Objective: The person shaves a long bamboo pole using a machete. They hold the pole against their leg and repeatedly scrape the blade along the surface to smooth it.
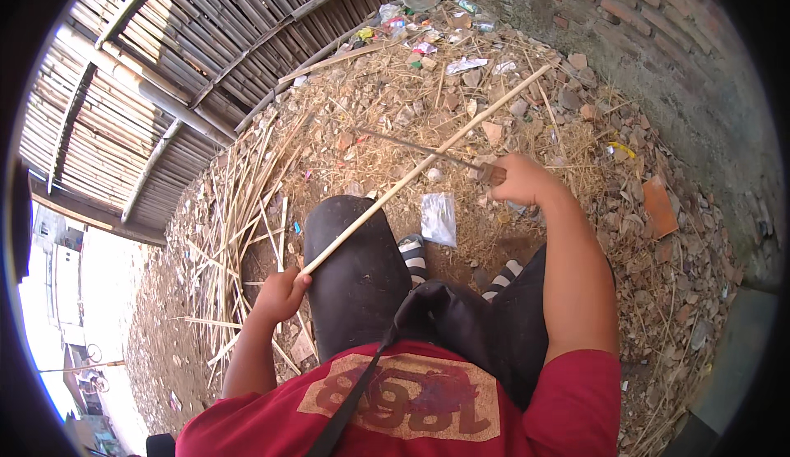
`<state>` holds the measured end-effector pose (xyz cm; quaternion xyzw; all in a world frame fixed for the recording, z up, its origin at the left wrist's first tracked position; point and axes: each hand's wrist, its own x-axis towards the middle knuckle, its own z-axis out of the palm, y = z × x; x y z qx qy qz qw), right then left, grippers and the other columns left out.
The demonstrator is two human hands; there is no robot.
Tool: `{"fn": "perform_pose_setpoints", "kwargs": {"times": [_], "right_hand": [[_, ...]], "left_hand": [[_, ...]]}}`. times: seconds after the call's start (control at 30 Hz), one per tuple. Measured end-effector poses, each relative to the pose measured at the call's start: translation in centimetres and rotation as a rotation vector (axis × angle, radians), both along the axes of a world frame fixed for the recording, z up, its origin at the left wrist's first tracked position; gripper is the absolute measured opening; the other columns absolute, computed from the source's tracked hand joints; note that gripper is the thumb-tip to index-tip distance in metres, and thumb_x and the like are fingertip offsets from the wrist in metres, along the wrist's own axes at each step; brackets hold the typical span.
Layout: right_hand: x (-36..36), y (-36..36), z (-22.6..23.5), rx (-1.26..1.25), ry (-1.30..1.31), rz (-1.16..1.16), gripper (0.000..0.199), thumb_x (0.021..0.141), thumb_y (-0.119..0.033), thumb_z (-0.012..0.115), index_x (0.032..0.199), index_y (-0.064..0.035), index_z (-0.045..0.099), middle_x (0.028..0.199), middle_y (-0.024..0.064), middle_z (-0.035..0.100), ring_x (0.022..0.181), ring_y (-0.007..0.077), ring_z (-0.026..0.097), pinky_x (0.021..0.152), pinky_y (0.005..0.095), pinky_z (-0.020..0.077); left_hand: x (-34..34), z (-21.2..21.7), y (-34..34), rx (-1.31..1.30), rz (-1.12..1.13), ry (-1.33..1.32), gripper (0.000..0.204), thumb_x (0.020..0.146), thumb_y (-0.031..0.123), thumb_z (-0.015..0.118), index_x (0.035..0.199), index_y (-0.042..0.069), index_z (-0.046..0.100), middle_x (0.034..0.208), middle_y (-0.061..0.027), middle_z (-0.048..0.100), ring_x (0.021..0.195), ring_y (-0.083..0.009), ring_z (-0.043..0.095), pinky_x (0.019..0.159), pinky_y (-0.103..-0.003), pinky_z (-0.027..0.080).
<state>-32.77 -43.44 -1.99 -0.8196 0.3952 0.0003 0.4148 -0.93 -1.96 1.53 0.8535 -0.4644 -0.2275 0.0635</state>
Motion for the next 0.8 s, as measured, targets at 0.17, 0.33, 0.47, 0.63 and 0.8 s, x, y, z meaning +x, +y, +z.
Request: {"fn": "perform_pose_setpoints", "kwargs": {"times": [0.17,0.33,0.47,0.63,0.8], "right_hand": [[-1.8,-1.6,0.1,0.126,0.058,-0.233,0.025,0.073,-0.02,0.077,0.081,-0.0017,0.062,0.07,0.0096,0.063,0.06,0.023,0.062,0.058,0.0374,0.0498],[1.6,2.4,2.6,-0.225,0.049,-0.035,0.021,0.073,-0.021,0.071,0.084,-0.0037,0.066,0.075,0.0147,0.067,0.072,0.0319,0.066,0.067,0.0423,0.0515],[-0.6,0.4,0.2,-0.063,0.117,-0.121,0.024,0.073,-0.023,0.072,0.082,-0.0017,0.067,0.076,0.0161,0.067,0.073,0.0326,0.066,0.07,0.0438,0.052],[0.4,-0.2,-0.5,-0.084,0.095,-0.264,0.025,0.072,-0.024,0.073,0.082,-0.0012,0.067,0.077,0.0161,0.068,0.075,0.0324,0.067,0.072,0.0433,0.0526],[1.8,2.7,2.4,-0.305,0.07,0.012,0.024,0.072,-0.02,0.071,0.087,-0.0017,0.068,0.078,0.0172,0.069,0.076,0.0329,0.068,0.072,0.0434,0.0526]], "left_hand": [[-0.2,1.2,-0.7,0.006,0.021,0.014,0.055,0.103,0.049,0.047,0.094,-0.003,0.063,0.087,-0.0295,0.067,0.087,-0.0497,0.064,0.077,-0.054,0.049],[-0.8,1.0,-0.2,-0.012,0.056,0.022,0.056,0.103,0.049,0.046,0.096,-0.003,0.064,0.087,-0.0298,0.067,0.088,-0.0491,0.065,0.079,-0.053,0.05],[-0.2,0.8,-0.1,0.022,0.035,0.074,0.057,0.104,0.05,0.046,0.098,-0.004,0.064,0.088,-0.0302,0.067,0.089,-0.0488,0.065,0.08,-0.052,0.05],[-0.1,1.5,-0.5,-0.013,0.037,0.098,0.058,0.104,0.05,0.046,0.099,-0.005,0.064,0.087,-0.0306,0.066,0.088,-0.0491,0.065,0.079,-0.053,0.049],[-0.4,-0.1,0.0,-0.031,0.049,0.084,0.058,0.104,0.05,0.045,0.098,-0.005,0.064,0.087,-0.031,0.066,0.087,-0.0506,0.064,0.077,-0.054,0.049]]}}
